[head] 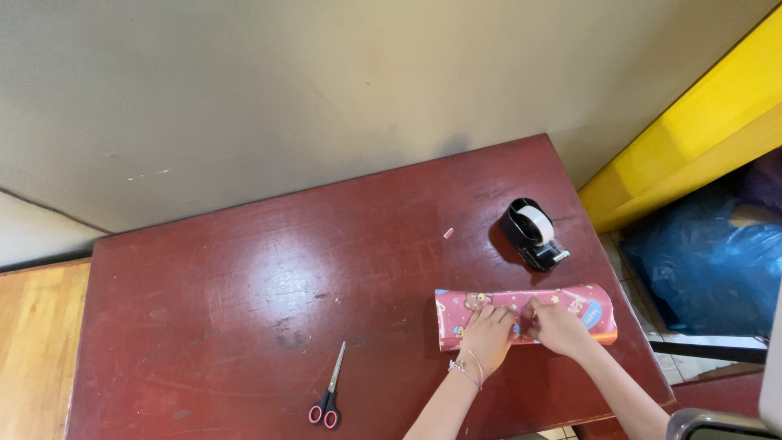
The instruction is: The person wraps a rectangular item with pink patterned wrapping paper on a wooden table. They fold the paper around the item, smooth the edges, and secure the seams with clear tape from a dispenser. The person then folds and tapes the ends to complete the package.
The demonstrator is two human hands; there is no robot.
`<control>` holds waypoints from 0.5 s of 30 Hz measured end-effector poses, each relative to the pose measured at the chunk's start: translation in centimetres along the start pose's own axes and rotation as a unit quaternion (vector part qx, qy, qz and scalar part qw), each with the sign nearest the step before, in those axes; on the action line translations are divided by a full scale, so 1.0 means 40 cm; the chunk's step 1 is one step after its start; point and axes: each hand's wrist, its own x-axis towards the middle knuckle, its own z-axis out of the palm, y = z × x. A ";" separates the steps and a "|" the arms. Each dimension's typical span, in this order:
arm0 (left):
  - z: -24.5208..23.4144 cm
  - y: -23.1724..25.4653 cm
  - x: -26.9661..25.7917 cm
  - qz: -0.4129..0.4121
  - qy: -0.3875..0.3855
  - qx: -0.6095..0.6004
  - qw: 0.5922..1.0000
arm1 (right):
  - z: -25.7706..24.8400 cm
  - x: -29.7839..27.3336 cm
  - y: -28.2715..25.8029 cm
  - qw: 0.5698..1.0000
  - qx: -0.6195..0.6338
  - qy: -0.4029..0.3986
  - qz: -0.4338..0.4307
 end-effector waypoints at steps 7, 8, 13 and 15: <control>-0.027 0.013 -0.001 0.009 0.012 -0.029 0.999 | -0.029 -0.038 -0.002 0.999 0.007 0.021 0.047; -0.032 0.014 -0.003 0.011 0.009 -0.023 1.000 | -0.020 -0.042 -0.013 0.999 -0.018 0.016 0.045; -0.037 0.017 -0.008 0.008 0.001 -0.031 0.999 | -0.015 -0.037 -0.004 0.998 -0.019 0.016 0.054; -0.031 0.015 -0.009 0.007 -0.001 -0.030 1.000 | -0.037 -0.039 0.035 0.997 -0.020 0.033 0.064</control>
